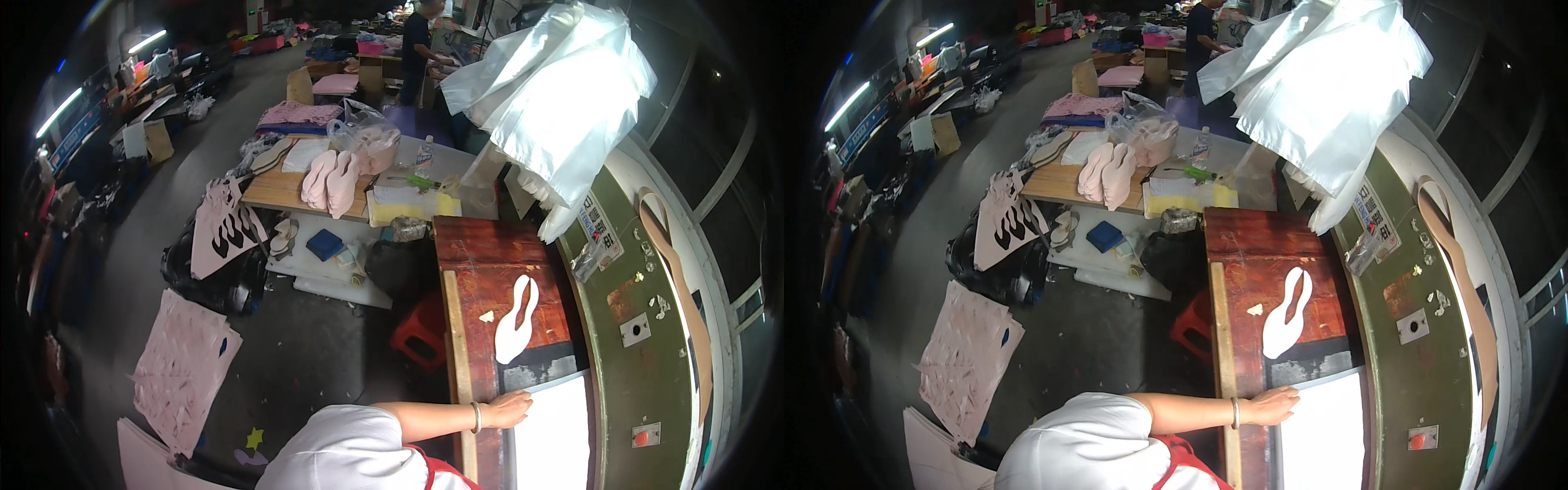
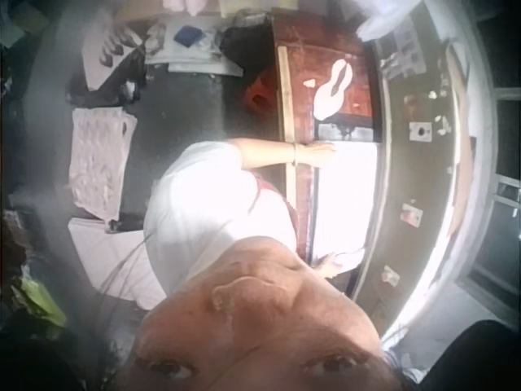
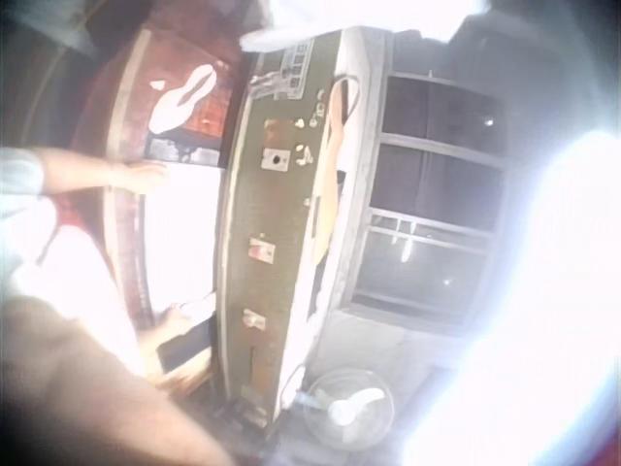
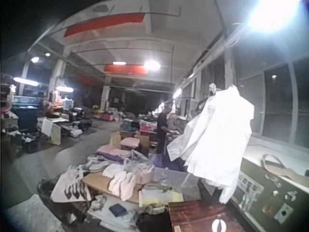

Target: The person places sheets of white material onto a cutting machine, aligns them, and presses a button to cut multiple shoe insole shapes. The person removes the cut pieces, stacks them, and repeats the process with new sheets.

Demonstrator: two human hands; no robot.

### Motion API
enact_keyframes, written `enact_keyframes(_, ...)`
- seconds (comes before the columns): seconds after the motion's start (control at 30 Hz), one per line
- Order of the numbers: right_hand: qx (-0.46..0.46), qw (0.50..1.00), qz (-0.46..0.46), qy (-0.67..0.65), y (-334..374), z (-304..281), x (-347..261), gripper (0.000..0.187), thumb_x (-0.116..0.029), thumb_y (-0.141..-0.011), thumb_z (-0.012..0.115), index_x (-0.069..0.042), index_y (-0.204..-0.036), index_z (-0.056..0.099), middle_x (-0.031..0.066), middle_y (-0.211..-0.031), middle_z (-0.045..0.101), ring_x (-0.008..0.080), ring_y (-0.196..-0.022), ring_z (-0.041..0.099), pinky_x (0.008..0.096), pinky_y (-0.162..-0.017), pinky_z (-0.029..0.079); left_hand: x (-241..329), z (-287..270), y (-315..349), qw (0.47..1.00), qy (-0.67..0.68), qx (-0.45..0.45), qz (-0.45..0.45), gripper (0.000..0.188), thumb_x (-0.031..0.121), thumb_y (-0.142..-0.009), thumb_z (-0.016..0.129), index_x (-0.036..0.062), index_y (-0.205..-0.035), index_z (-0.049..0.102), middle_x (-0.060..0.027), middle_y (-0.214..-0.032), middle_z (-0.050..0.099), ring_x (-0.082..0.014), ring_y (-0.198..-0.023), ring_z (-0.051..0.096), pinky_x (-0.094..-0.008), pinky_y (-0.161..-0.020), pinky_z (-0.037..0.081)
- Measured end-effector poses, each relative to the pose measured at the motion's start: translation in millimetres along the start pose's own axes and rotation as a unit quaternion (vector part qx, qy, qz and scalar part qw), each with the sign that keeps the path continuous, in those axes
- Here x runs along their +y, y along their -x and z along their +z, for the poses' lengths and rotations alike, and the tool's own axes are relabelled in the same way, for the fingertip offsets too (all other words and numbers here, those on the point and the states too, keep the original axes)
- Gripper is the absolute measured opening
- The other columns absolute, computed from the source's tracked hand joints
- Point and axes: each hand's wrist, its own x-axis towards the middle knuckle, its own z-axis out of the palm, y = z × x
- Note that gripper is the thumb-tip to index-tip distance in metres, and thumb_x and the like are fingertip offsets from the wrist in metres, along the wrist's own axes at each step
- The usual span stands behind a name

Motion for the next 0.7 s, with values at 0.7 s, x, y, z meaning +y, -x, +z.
enact_keyframes(0.7, -0.118, 0.718, 0.442, -0.525, 110, -101, 68, 0.058, -0.026, -0.079, 0.072, -0.005, -0.126, 0.047, 0.0158, -0.112, 0.058, 0.0317, -0.099, 0.057, 0.0459, -0.085, 0.047, 24, -74, 131, 0.941, -0.24, -0.122, -0.205, 0.026, 0.019, -0.093, 0.041, -0.0004, -0.098, 0.057, -0.0187, -0.076, 0.067, -0.0352, -0.073, 0.067, -0.0464, -0.062, 0.053)
